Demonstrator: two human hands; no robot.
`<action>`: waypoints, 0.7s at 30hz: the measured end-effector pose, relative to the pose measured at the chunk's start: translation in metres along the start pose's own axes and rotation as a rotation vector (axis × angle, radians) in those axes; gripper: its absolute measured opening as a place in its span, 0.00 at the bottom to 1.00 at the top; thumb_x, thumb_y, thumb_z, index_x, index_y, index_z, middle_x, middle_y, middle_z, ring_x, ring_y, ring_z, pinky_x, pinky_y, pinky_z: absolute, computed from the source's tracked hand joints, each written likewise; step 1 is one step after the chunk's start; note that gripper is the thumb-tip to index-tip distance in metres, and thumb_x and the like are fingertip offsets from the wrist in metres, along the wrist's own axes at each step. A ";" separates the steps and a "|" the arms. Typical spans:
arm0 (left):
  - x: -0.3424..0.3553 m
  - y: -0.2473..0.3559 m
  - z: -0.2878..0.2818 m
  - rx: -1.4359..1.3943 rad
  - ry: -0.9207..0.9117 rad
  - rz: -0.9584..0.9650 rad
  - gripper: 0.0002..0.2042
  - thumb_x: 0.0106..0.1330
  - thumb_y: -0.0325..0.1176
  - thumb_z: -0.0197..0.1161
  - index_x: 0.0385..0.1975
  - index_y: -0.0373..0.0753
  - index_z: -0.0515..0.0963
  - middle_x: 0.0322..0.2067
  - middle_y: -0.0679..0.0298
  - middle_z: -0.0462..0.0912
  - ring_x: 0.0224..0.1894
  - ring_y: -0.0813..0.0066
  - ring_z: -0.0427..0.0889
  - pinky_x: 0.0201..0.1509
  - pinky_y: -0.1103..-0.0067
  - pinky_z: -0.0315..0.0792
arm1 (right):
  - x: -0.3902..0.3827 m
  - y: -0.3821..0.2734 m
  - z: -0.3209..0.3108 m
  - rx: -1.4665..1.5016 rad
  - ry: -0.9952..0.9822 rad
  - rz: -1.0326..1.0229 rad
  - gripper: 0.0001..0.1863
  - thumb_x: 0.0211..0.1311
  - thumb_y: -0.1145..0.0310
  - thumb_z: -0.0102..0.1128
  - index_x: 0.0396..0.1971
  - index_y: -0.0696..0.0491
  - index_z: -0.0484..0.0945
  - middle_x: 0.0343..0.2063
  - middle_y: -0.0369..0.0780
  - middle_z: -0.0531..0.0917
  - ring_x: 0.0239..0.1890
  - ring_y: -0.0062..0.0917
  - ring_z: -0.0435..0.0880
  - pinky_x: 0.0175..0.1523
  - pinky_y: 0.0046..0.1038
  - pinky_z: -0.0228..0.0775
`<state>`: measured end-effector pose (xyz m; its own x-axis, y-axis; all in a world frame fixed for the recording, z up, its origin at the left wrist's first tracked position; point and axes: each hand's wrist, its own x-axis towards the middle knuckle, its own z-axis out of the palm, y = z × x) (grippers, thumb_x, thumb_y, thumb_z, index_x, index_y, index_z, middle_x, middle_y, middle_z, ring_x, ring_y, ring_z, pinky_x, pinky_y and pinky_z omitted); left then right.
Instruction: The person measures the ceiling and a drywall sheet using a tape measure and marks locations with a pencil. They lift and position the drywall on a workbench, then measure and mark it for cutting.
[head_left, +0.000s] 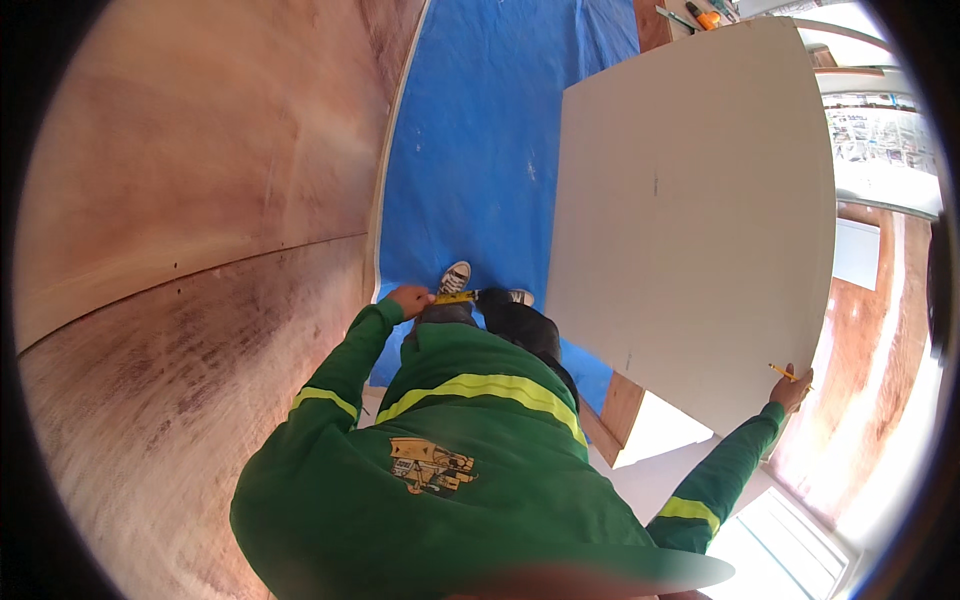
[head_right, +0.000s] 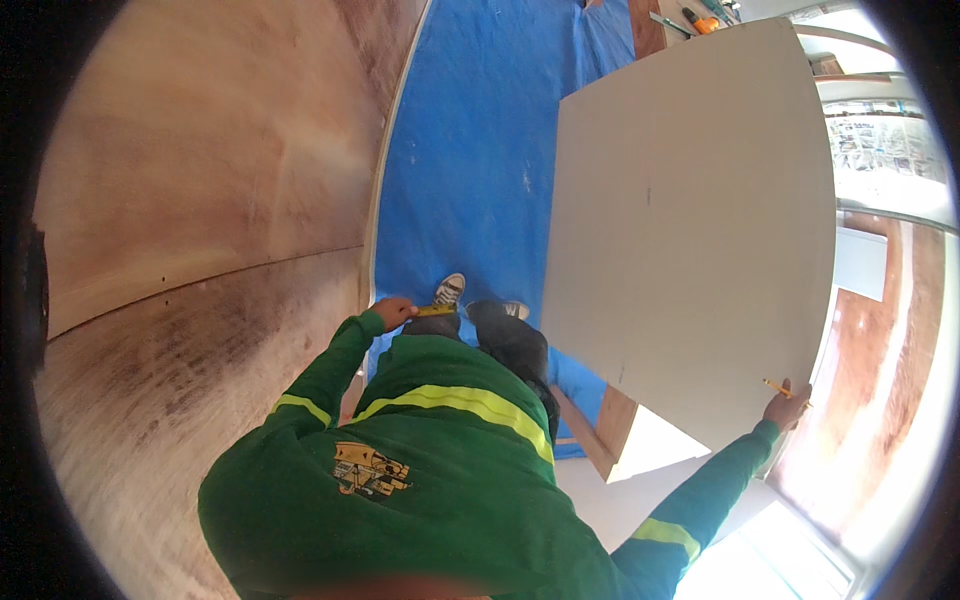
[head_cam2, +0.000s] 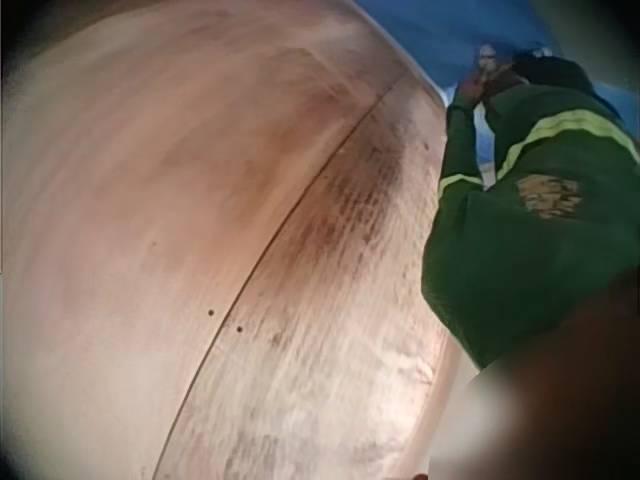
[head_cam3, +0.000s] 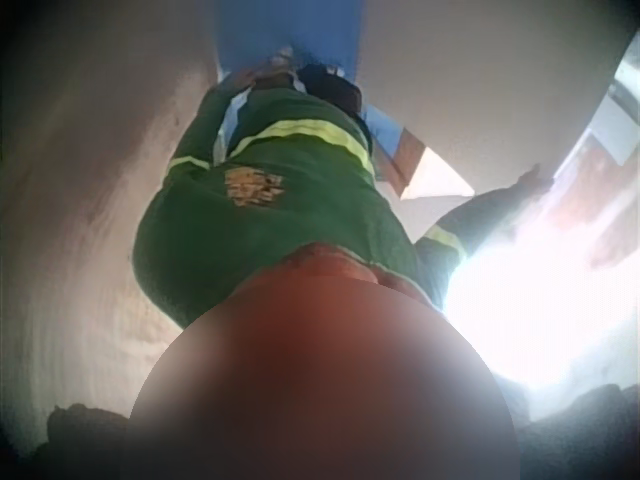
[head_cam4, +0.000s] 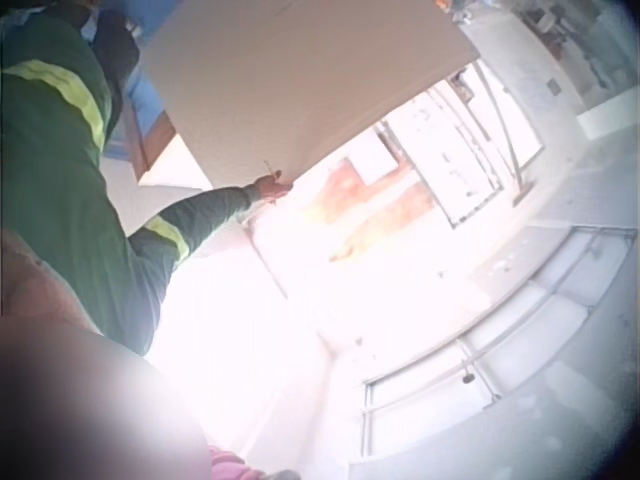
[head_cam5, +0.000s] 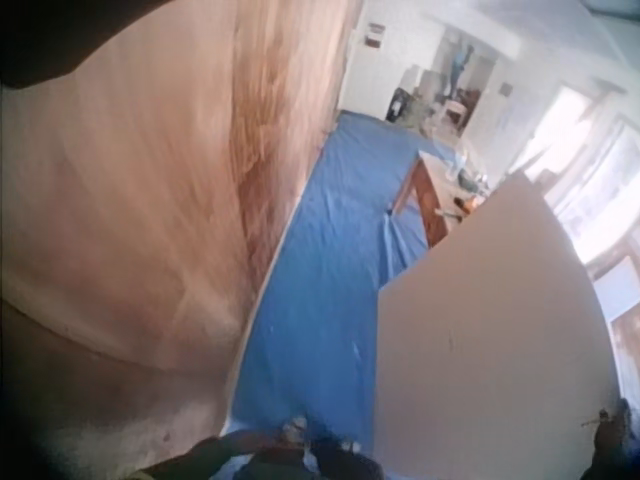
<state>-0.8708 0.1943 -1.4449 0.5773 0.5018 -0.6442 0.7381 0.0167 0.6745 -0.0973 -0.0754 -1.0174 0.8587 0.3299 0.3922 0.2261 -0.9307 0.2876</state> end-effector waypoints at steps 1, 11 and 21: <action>-0.003 -0.005 -0.005 0.001 -0.009 -0.015 0.25 0.76 0.57 0.51 0.40 0.41 0.84 0.37 0.50 0.86 0.42 0.50 0.84 0.49 0.60 0.75 | -0.003 -0.001 0.005 -0.040 0.074 0.008 0.38 0.70 0.43 0.62 0.72 0.46 0.64 0.64 0.50 0.78 0.66 0.51 0.76 0.66 0.56 0.67; 0.090 -0.030 -0.037 -0.334 -0.037 -0.413 0.24 0.79 0.54 0.50 0.38 0.39 0.83 0.31 0.59 0.84 0.34 0.67 0.84 0.40 0.69 0.76 | 0.026 -0.009 -0.020 0.247 -0.101 0.086 0.36 0.69 0.35 0.58 0.58 0.54 0.79 0.52 0.52 0.85 0.55 0.52 0.84 0.59 0.46 0.75; 0.230 0.023 -0.100 0.339 0.090 0.081 0.20 0.78 0.49 0.48 0.34 0.40 0.79 0.32 0.50 0.84 0.38 0.45 0.83 0.43 0.57 0.75 | 0.166 -0.183 -0.052 0.613 -0.217 -0.152 0.31 0.73 0.42 0.59 0.57 0.58 0.79 0.36 0.46 0.85 0.42 0.31 0.83 0.52 0.32 0.74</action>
<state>-0.7560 0.3965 -1.5417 0.6163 0.5644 -0.5492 0.7741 -0.3062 0.5541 -0.0200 0.1576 -0.9590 0.8553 0.4844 0.1838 0.5172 -0.8192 -0.2479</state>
